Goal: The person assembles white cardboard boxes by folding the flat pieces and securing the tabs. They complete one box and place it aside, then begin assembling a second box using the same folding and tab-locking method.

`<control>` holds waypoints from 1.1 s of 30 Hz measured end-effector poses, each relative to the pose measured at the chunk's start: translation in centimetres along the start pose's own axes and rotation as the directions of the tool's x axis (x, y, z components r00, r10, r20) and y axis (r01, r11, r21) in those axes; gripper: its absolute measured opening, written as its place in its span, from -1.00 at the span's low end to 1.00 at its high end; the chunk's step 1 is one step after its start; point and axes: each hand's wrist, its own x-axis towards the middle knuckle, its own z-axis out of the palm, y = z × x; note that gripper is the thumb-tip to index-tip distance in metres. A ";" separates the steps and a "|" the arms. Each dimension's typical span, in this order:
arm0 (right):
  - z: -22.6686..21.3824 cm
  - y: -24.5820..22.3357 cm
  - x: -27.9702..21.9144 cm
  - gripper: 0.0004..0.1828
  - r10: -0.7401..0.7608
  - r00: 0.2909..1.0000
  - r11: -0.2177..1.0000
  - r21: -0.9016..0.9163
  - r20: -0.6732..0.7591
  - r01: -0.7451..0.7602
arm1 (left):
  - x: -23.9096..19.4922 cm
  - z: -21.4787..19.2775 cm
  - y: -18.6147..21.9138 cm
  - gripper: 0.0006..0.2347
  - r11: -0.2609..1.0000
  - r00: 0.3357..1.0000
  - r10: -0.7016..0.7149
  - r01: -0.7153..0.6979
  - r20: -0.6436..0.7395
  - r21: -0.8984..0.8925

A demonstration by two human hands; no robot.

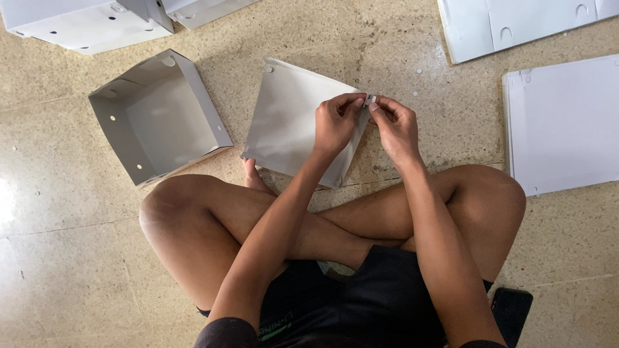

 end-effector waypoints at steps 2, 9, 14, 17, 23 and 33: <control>-0.3 0.5 0.2 -0.83 -0.005 1.000 1.000 -0.018 0.008 0.005 | 0.0 0.2 -0.3 -0.90 1.000 1.000 0.002 -0.002 0.008 0.001; -0.8 3.5 0.9 -0.83 -0.023 0.998 0.999 -0.047 -0.050 0.021 | 0.0 0.9 -1.9 -0.91 0.997 0.997 -0.082 0.082 0.012 0.010; -0.5 2.1 0.4 -0.88 -0.022 0.999 0.994 -0.107 -0.038 0.018 | -0.3 1.0 -1.2 -0.88 0.993 0.993 -0.118 0.118 0.007 -0.019; -0.7 1.6 0.4 -0.78 -0.051 0.999 0.987 -0.151 0.018 0.053 | -0.2 1.6 -3.0 -0.84 0.992 0.992 -0.126 0.127 0.014 -0.027; -1.2 2.7 0.5 -0.67 0.021 1.000 0.960 -0.279 0.012 -0.017 | -0.3 3.3 -6.7 -0.83 0.986 0.990 -0.133 0.126 0.056 0.108; -1.5 3.4 1.4 -0.76 -0.006 1.000 0.858 -0.514 -0.009 0.001 | -3.1 5.2 -5.9 -0.93 0.926 0.969 0.144 -0.204 0.203 0.318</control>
